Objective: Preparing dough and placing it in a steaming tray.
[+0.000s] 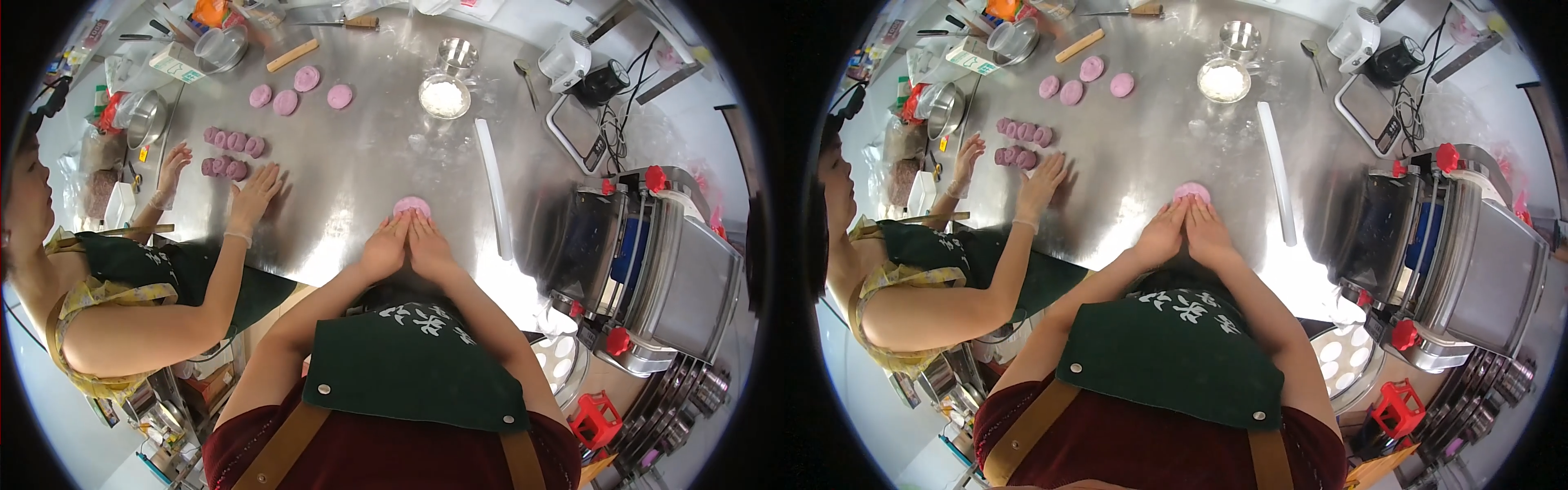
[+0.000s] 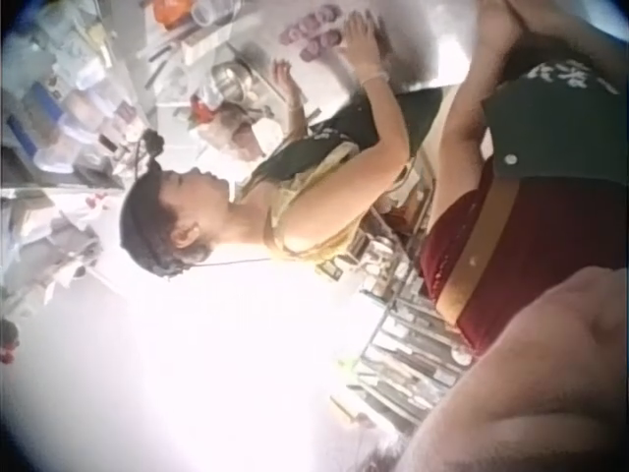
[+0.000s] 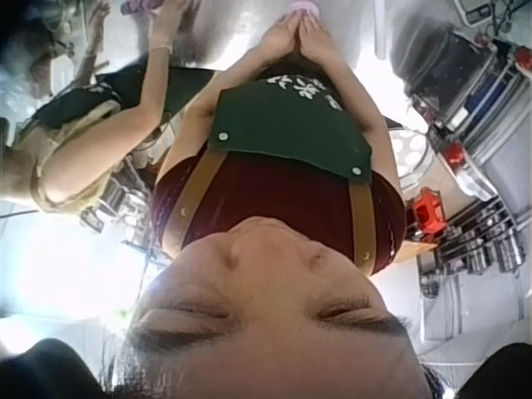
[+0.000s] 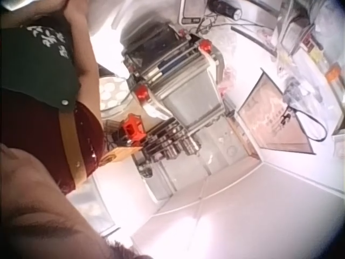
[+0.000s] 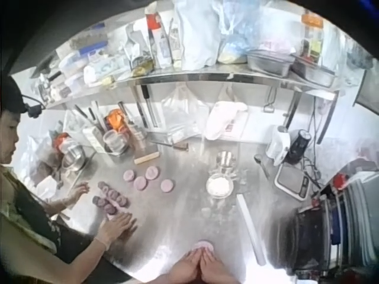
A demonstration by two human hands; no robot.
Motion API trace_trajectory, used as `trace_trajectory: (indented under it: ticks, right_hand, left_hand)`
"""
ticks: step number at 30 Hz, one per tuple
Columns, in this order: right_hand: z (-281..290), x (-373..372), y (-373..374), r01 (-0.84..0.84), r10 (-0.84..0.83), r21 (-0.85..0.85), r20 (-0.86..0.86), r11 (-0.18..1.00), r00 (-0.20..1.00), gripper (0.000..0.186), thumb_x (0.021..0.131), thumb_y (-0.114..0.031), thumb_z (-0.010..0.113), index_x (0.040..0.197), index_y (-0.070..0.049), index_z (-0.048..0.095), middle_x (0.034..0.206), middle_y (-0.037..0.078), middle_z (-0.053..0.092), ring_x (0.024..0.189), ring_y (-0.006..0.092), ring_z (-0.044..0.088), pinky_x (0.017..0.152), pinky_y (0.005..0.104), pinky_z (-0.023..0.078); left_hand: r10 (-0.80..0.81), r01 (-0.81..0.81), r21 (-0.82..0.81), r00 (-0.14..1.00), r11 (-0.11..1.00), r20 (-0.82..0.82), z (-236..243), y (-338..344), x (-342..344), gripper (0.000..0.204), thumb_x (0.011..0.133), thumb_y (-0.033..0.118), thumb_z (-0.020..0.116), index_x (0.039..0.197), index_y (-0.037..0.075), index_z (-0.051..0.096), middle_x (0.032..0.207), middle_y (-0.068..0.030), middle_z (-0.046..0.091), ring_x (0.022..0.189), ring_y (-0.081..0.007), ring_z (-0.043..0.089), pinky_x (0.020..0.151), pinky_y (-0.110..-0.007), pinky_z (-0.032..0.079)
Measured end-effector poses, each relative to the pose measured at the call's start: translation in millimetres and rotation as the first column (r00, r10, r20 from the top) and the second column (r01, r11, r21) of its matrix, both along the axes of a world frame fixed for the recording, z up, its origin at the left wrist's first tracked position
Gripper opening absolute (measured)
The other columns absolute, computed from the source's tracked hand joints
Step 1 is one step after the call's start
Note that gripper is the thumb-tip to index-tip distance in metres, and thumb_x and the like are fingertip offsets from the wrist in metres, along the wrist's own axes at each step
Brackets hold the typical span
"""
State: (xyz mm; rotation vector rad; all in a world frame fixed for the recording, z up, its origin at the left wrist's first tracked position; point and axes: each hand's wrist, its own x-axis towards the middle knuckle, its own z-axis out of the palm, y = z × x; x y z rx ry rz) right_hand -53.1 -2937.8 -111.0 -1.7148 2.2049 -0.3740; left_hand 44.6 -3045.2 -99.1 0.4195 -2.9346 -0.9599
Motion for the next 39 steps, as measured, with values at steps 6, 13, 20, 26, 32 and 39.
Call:
trace_trajectory:
  ticks: [6,13,20,26,32,39]
  right_hand:
    - [12,-5,-13,0.074,-0.070,-0.059,0.061,0.996,0.996,0.064,0.074,-0.026,0.054,0.124,0.006,0.030,0.131,0.020,0.028,0.125,0.0304,0.023,0.102,0.0404,0.016]
    - [9,-5,-15,0.069,-0.062,-0.099,0.069,0.993,0.996,0.063,0.076,-0.030,0.055,0.124,0.004,0.031,0.134,0.021,0.022,0.127,0.0314,0.015,0.103,0.0432,0.011]
    - [-1,-39,14,0.741,-0.431,0.104,0.863,0.663,0.264,0.027,0.083,-0.016,0.051,0.104,0.002,0.054,0.100,0.013,0.058,0.095,0.0177,0.055,0.080,0.0278,0.042]
    - [-16,-20,33,0.886,-0.428,0.048,0.887,0.461,0.174,0.019,0.083,-0.011,0.051,0.094,0.004,0.056,0.088,0.011,0.062,0.078,0.0118,0.058,0.067,0.0217,0.045]
    - [-4,2,34,0.822,-0.505,-0.090,0.750,0.563,0.427,0.014,0.081,-0.004,0.050,0.092,0.003,0.056,0.090,0.013,0.060,0.083,0.0175,0.058,0.074,0.0260,0.045]
    - [8,3,28,0.276,-0.267,-0.337,0.074,0.900,0.961,0.037,0.071,-0.007,0.053,0.106,0.005,0.049,0.113,0.018,0.048,0.106,0.0294,0.046,0.088,0.0367,0.038]
  left_hand:
    - [0.286,-0.262,0.229,0.955,0.938,-0.078,14,-26,-14,0.034,0.069,-0.003,0.043,0.102,-0.001,0.050,0.092,-0.0186,0.057,0.085,-0.0338,0.054,0.076,-0.038,0.043]
    - [0.416,-0.388,0.196,0.900,0.900,-0.128,-21,-37,-23,0.028,0.076,0.002,0.047,0.103,-0.001,0.051,0.093,-0.0159,0.059,0.084,-0.0282,0.058,0.073,-0.034,0.046]
    - [0.429,-0.466,0.294,0.884,0.834,0.186,-16,-39,-51,0.035,0.069,0.017,0.062,0.099,0.001,0.054,0.086,-0.0144,0.059,0.078,-0.0263,0.058,0.070,-0.033,0.046]
    - [0.299,-0.304,0.003,0.939,0.953,0.172,-3,-26,-53,0.027,0.063,0.019,0.065,0.085,0.006,0.057,0.087,-0.0117,0.055,0.085,-0.0280,0.052,0.074,-0.037,0.042]
    - [-0.010,-0.075,-0.233,0.939,0.969,-0.344,9,-2,-20,0.024,0.065,0.008,0.059,0.088,0.005,0.055,0.096,-0.0103,0.053,0.094,-0.0285,0.049,0.086,-0.041,0.036]
    - [-0.098,0.081,-0.135,0.987,0.988,-0.124,7,1,21,0.050,0.066,0.005,0.054,0.114,-0.001,0.043,0.122,-0.0168,0.040,0.116,-0.0289,0.037,0.097,-0.042,0.025]
